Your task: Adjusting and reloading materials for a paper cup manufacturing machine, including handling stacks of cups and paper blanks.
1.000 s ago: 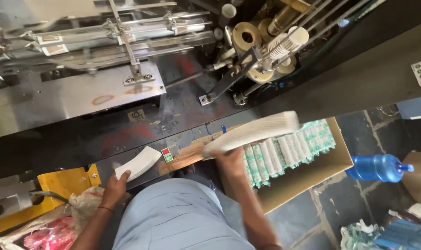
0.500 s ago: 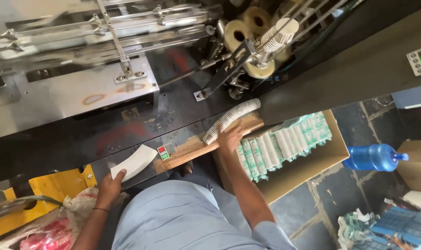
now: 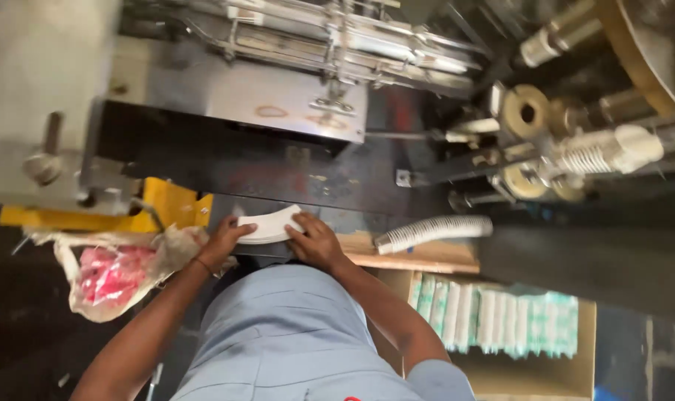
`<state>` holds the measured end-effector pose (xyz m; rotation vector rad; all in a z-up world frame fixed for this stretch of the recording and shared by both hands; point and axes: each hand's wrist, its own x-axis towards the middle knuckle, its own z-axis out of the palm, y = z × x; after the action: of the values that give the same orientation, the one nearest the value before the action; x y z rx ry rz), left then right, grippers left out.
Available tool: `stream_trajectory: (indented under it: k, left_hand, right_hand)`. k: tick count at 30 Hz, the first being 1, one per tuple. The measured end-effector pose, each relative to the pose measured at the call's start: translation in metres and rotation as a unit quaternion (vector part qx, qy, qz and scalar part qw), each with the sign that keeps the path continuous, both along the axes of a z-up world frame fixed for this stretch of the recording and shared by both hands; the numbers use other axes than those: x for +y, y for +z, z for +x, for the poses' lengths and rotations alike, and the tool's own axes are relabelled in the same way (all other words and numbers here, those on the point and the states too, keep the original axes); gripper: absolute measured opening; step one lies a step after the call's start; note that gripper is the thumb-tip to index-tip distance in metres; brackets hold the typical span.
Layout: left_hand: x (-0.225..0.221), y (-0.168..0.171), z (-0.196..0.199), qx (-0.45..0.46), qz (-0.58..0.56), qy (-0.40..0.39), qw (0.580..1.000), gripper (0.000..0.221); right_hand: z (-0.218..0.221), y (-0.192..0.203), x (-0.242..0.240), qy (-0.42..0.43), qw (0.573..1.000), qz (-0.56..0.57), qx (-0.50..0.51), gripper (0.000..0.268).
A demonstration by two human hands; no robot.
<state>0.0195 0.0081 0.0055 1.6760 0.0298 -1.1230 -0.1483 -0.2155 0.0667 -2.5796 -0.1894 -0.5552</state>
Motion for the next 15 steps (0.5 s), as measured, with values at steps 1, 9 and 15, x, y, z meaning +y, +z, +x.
stream_trajectory:
  k: [1, 9, 15]
  left_hand:
    - [-0.002, -0.004, -0.003, -0.001, 0.001, 0.019, 1.000, 0.065]
    - [-0.047, 0.032, 0.040, 0.188, -0.021, 0.082, 0.979, 0.066]
    - [-0.076, 0.001, 0.073, -0.346, 0.085, 0.019, 0.934, 0.057]
  right_hand:
    - [-0.001, 0.005, -0.002, 0.019, 1.000, 0.001, -0.001, 0.048]
    - [0.063, 0.008, -0.023, 0.019, 0.981, -0.108, 0.157, 0.101]
    - [0.115, 0.025, -0.055, 0.033, 0.970, -0.086, 0.225, 0.114]
